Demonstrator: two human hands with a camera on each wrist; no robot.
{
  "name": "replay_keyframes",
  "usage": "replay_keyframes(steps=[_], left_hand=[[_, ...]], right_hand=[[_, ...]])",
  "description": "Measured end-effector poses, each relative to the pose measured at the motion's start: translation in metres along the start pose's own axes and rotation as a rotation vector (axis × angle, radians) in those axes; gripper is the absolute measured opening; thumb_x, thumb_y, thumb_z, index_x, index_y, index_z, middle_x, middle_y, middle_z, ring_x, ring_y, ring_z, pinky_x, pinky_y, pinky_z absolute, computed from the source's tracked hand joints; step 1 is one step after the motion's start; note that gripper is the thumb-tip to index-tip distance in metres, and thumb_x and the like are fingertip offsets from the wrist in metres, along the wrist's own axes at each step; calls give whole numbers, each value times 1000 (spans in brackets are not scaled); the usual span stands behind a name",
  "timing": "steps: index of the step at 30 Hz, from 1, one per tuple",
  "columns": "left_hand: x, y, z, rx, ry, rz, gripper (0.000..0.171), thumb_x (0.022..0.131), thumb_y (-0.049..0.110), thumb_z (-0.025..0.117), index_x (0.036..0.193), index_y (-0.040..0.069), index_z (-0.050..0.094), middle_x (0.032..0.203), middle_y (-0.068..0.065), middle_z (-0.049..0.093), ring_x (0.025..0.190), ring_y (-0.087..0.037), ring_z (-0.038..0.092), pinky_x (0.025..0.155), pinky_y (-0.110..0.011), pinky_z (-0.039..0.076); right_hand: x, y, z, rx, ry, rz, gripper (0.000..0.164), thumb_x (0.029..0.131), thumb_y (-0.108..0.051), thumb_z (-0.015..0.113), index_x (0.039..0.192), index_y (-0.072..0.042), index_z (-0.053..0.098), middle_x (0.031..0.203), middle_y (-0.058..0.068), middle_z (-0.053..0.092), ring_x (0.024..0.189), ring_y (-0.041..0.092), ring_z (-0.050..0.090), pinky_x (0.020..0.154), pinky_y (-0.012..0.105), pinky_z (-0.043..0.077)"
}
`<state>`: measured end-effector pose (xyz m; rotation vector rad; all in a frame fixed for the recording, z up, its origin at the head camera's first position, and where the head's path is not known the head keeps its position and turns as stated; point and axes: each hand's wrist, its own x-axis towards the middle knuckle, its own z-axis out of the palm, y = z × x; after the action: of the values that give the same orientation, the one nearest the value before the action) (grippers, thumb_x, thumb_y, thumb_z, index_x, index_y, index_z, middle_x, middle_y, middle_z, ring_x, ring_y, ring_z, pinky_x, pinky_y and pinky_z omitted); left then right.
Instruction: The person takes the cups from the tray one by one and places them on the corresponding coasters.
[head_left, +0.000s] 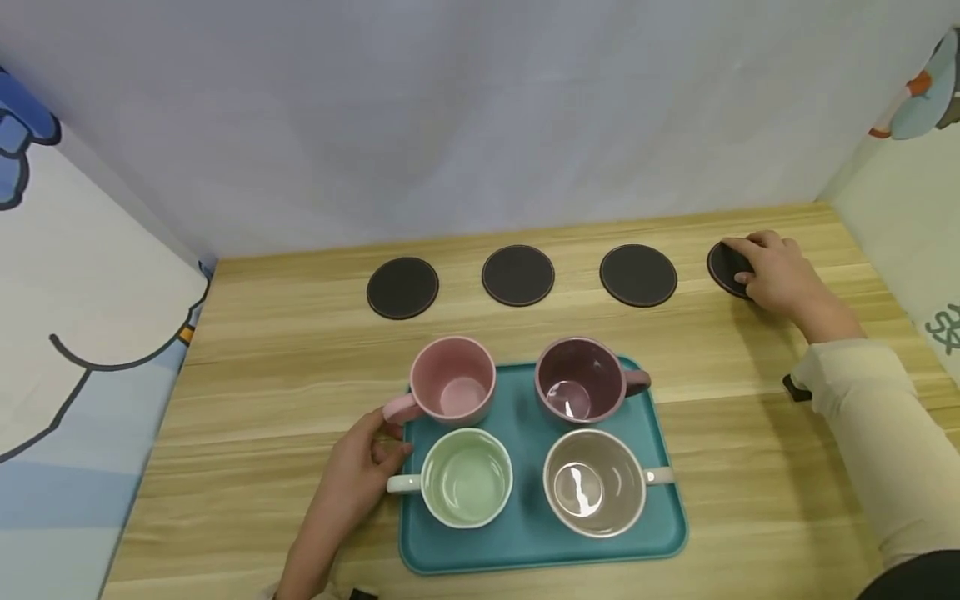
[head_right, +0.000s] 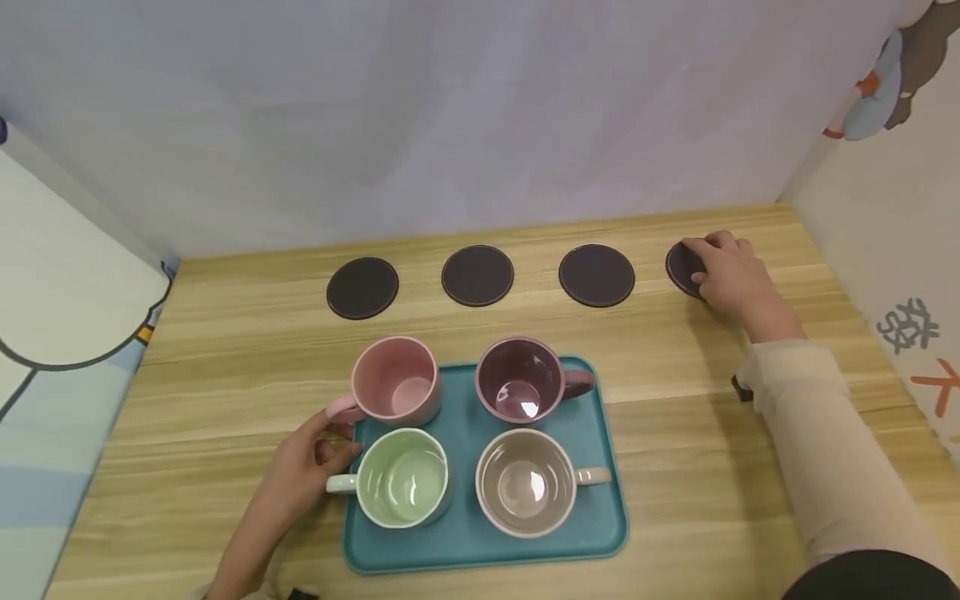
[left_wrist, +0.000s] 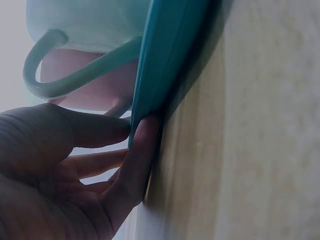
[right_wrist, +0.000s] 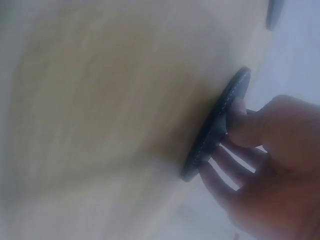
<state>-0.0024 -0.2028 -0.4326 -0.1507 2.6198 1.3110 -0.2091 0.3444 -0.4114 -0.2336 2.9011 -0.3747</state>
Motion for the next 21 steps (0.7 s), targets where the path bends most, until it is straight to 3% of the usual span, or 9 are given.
replay_keyframes(steps=[5, 10, 15, 21], left_hand=[[1, 0, 2, -15, -4, 3, 39, 91, 1, 75, 128, 0, 64, 108, -15, 71, 68, -12, 53, 59, -23, 44], [1, 0, 4, -22, -4, 10, 41, 91, 0, 76, 130, 0, 64, 108, -15, 71, 69, -12, 54, 60, -23, 45], [-1, -1, 3, -6, 4, 7, 37, 90, 1, 76, 126, 1, 65, 106, -13, 70, 66, -11, 52, 58, -23, 43], [2, -2, -1, -20, 8, 30, 34, 91, 1, 76, 123, 1, 65, 104, -13, 70, 67, -9, 55, 59, -22, 45]], right_hand=[[-2, -10, 6, -16, 34, -34, 56, 109, -12, 48, 161, -2, 30, 157, 40, 24, 133, 68, 28, 102, 79, 32], [-7, -35, 16, -13, 86, -159, 55, 109, -28, 54, 158, -7, 40, 161, 33, 31, 140, 64, 29, 110, 79, 26], [-6, -63, 20, -45, 50, -231, 52, 106, -36, 61, 152, -14, 53, 161, 23, 41, 145, 56, 33, 108, 80, 30], [-4, -76, 23, -34, 16, -221, 54, 103, -32, 67, 151, -13, 54, 160, 22, 43, 142, 57, 34, 106, 82, 31]])
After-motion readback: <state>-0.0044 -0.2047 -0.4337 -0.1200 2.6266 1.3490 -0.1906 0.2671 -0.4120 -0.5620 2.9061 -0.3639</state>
